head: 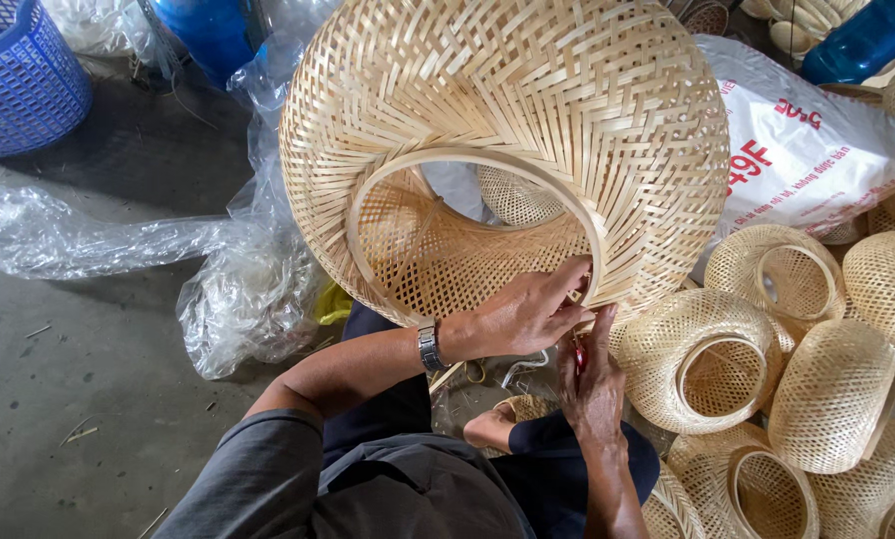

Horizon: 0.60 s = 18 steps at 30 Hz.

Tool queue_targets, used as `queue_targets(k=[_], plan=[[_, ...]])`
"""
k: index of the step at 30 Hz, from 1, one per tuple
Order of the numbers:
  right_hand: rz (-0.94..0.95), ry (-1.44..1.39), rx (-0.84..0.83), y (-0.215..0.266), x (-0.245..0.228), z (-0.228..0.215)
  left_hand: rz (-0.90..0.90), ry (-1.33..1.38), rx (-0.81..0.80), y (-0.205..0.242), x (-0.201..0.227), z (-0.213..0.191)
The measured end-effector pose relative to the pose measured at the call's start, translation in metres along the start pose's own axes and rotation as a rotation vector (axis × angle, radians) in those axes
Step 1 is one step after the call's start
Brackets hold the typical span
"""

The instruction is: The person uses a red-handled knife to trim and smooth the woven bamboo edge of a large basket. They rotate the basket to access different sections of the rim, carefully cutting away excess material.

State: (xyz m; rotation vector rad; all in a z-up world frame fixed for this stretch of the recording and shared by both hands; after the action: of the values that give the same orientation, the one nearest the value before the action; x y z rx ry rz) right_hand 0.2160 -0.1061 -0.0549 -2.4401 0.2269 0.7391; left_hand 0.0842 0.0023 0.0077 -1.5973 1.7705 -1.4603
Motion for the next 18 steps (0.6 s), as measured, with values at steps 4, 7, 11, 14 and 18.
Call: queue_targets(k=[4, 7, 11, 14, 18], plan=[[0.045, -0.028, -0.004, 0.0045, 0.0041, 0.0017, 0.046, 0.008, 0.035, -0.0002, 0.0017, 0.0026], [0.041, -0.031, 0.000, 0.0050, 0.0042, 0.0031, 0.060, 0.012, 0.048, 0.0007, 0.0043, 0.0023], [0.031, -0.026, 0.014, 0.0062, 0.0026, 0.0029, -0.017, 0.031, 0.016, 0.0019, 0.0004, 0.0059], [0.042, -0.032, 0.008, 0.0072, 0.0026, 0.0033, -0.043, 0.032, -0.006, 0.0033, -0.0019, 0.0082], [0.012, -0.019, 0.007, 0.0083, 0.0029, 0.0038, -0.022, -0.022, -0.014, 0.0037, -0.0033, 0.0105]])
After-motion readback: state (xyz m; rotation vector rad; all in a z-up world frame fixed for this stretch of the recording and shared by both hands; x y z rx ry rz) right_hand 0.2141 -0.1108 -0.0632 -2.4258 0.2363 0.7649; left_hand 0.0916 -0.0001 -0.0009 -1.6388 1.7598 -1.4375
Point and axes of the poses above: each hand's wrist, its own y-axis away from the middle knuckle, its own z-axis out of the palm, x = y × z, the point moved 4 cm from there along -y, towards the middle knuckle, and after that the axes turned 15 degrees about z, right-handed, at the moved point
